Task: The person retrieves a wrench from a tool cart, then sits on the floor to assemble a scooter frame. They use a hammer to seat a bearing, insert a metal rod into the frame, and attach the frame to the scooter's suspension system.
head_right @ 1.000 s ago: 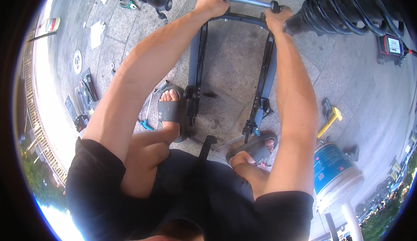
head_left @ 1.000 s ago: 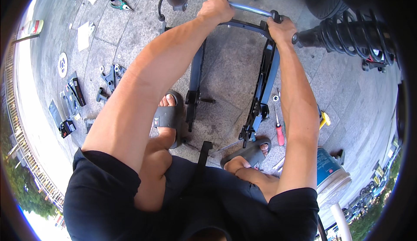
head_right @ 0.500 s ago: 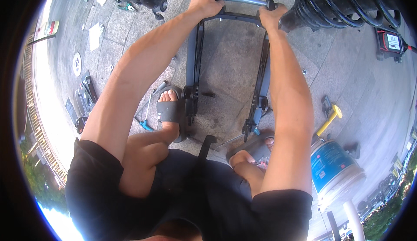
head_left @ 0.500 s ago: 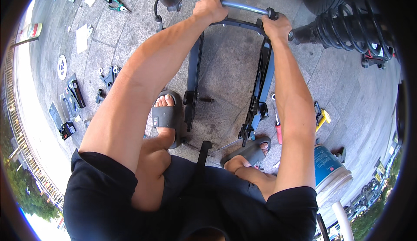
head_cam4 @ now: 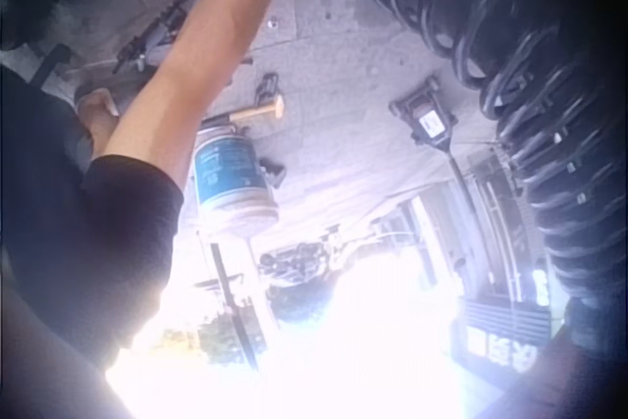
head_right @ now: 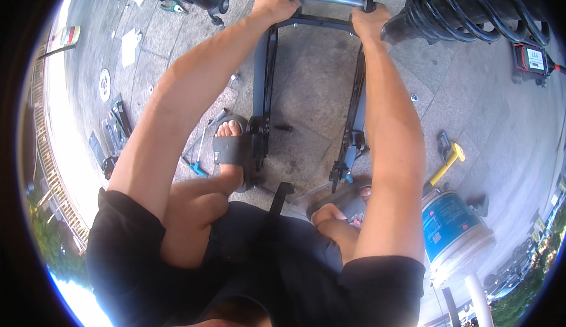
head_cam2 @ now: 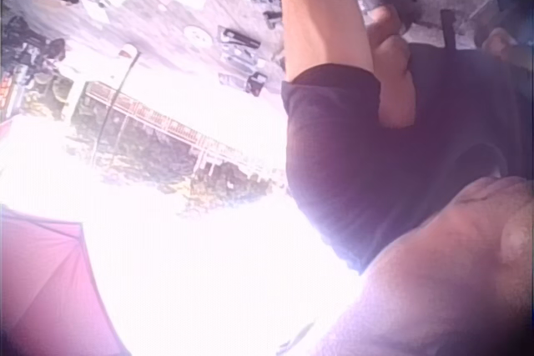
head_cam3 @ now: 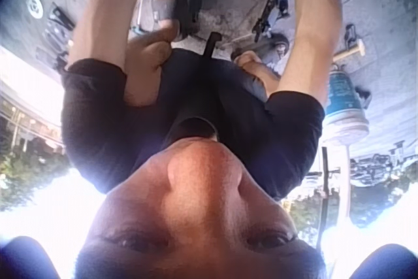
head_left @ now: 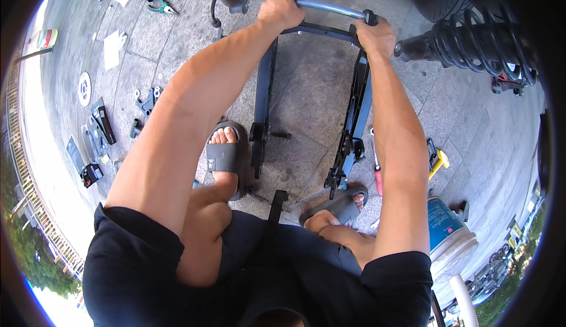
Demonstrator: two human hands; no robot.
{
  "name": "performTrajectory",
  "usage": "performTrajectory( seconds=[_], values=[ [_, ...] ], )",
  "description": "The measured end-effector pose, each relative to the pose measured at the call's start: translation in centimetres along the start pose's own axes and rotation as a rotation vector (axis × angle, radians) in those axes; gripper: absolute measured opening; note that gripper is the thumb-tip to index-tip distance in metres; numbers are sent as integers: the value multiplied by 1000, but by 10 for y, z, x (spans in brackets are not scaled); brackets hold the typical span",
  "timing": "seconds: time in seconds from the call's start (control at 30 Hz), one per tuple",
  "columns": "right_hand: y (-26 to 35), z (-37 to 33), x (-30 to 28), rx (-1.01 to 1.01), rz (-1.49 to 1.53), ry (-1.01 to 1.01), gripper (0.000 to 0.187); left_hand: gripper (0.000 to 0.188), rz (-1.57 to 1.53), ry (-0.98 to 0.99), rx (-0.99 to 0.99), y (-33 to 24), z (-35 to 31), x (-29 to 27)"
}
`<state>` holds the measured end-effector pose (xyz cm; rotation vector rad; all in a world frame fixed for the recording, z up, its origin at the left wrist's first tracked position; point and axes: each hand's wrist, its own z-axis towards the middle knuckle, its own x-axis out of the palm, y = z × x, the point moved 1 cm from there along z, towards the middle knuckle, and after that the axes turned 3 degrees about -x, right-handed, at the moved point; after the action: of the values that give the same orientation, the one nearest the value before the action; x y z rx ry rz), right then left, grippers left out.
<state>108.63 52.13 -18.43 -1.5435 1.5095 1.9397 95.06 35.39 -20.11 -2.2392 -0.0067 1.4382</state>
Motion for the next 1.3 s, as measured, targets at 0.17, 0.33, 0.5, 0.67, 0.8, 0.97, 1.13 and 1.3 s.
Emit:
performTrajectory(
  seconds=[0.17, 0.33, 0.5, 0.67, 0.8, 0.97, 1.13, 1.3],
  values=[
    [1, -2, 0, -46, -15, -30, 37, 56, -58, -35, -54, 9, -1, -8],
    [-1, -1, 1, -46, 23, -31, 36, 51, -141, -79, -137, 4, -7, 1],
    [-5, 5, 3, -26, 84, 17, 43, 49, -172, -122, -127, 4, -7, 2],
    [-22, 14, 6, -37, 151, 22, 40, 49, -224, -120, -116, 7, -4, 4],
    [-38, 24, 7, 66, 459, 182, 33, 50, -309, -78, -62, 14, -2, 2],
    [-41, 18, 7, -133, 279, 185, 32, 46, -359, -42, -69, 16, -1, -2],
    [-32, 7, 9, -169, 210, 110, 38, 51, -420, -13, -67, 21, -1, 2],
    [-32, 8, 8, -132, 216, 97, 40, 59, -620, 44, 10, 34, 4, 11]
  ],
)
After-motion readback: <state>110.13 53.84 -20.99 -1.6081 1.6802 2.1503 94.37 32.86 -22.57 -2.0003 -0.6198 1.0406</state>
